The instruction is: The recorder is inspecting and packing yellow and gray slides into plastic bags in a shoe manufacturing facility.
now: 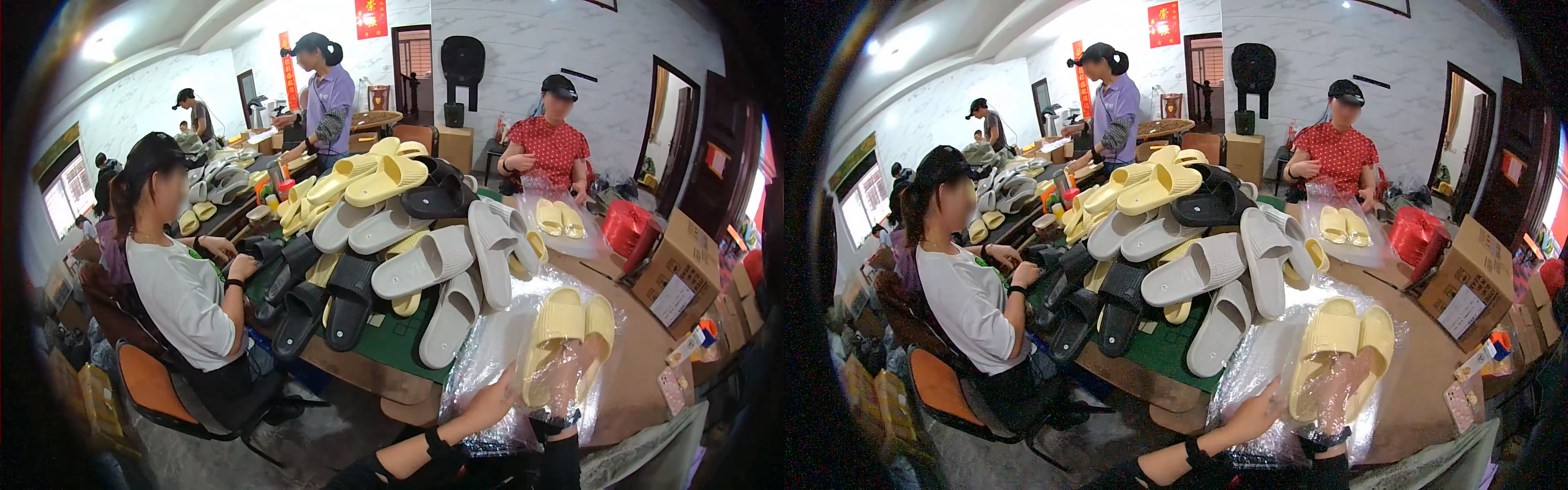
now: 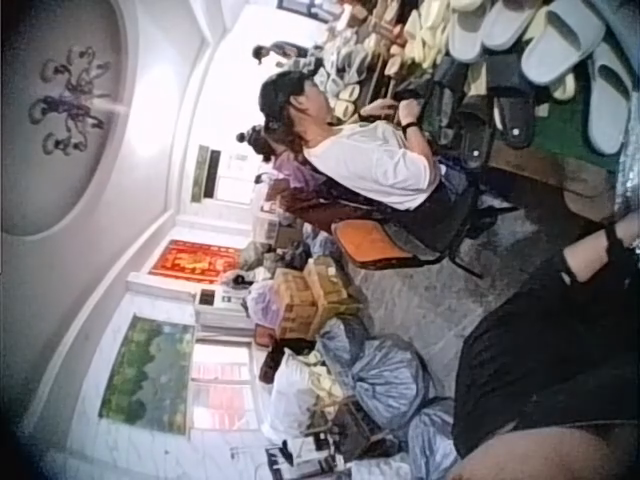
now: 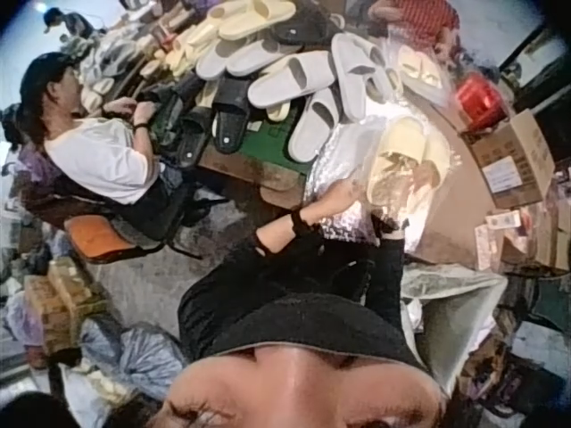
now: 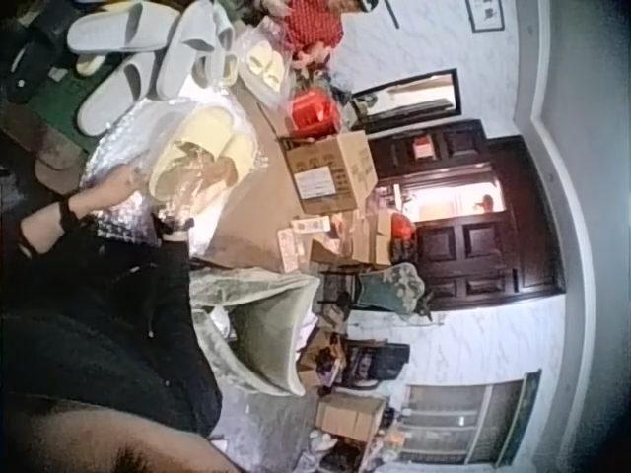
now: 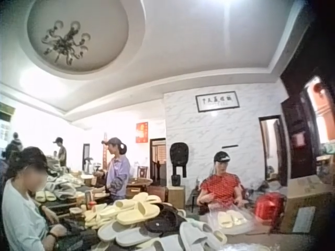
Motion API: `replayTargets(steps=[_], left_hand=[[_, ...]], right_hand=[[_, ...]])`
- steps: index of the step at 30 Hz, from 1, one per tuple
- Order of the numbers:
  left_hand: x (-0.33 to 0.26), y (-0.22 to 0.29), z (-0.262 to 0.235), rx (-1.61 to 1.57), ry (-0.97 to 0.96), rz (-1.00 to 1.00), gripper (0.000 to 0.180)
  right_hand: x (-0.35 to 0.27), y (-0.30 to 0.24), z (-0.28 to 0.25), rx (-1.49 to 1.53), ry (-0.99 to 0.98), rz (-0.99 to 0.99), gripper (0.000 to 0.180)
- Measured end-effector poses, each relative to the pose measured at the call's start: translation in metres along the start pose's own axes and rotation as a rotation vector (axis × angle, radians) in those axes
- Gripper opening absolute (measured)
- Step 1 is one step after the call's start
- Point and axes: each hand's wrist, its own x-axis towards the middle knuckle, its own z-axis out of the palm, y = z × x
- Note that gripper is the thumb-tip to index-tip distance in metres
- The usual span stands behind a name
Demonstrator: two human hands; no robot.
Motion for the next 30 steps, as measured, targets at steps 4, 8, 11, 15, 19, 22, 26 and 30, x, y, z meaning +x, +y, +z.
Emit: replayTargets(steps=[4, 8, 11, 15, 19, 22, 26, 30], left_hand=[[0.011, -0.036, 0.019, -0.096, 0.06, -0.027, 0.065], [0.014, -0.046, 0.022, -0.218, 0.09, -0.12, 0.058], [0.011, -0.052, 0.025, -0.489, 0.043, -0.222, 0.047], [0.01, -0.072, 0.036, -0.542, 0.097, -0.024, 0.039], [0.007, -0.089, 0.04, -0.522, 0.19, 0.034, 0.034], [0.006, -0.083, 0.037, -0.511, 0.2, -0.002, 0.033], [0.007, -0.087, 0.037, -0.434, 0.207, -0.005, 0.034], [0.005, -0.09, 0.041, -0.227, 0.146, -0.114, 0.037]], right_hand=[[0.002, 0.008, 0.022, -0.106, -0.177, -0.137, 0.047], [-0.015, 0.019, 0.024, -0.179, -0.288, -0.239, 0.054], [-0.039, 0.017, 0.0, -0.184, -0.435, -0.269, 0.064], [-0.064, 0.038, 0.012, -0.019, -0.333, -0.364, 0.08], [-0.07, 0.026, 0.008, 0.1, -0.304, -0.455, 0.078], [-0.065, 0.027, 0.008, 0.081, -0.308, -0.498, 0.073], [-0.061, 0.019, 0.009, -0.059, -0.259, -0.548, 0.066], [-0.059, 0.032, 0.041, -0.12, -0.109, -0.579, 0.061]])
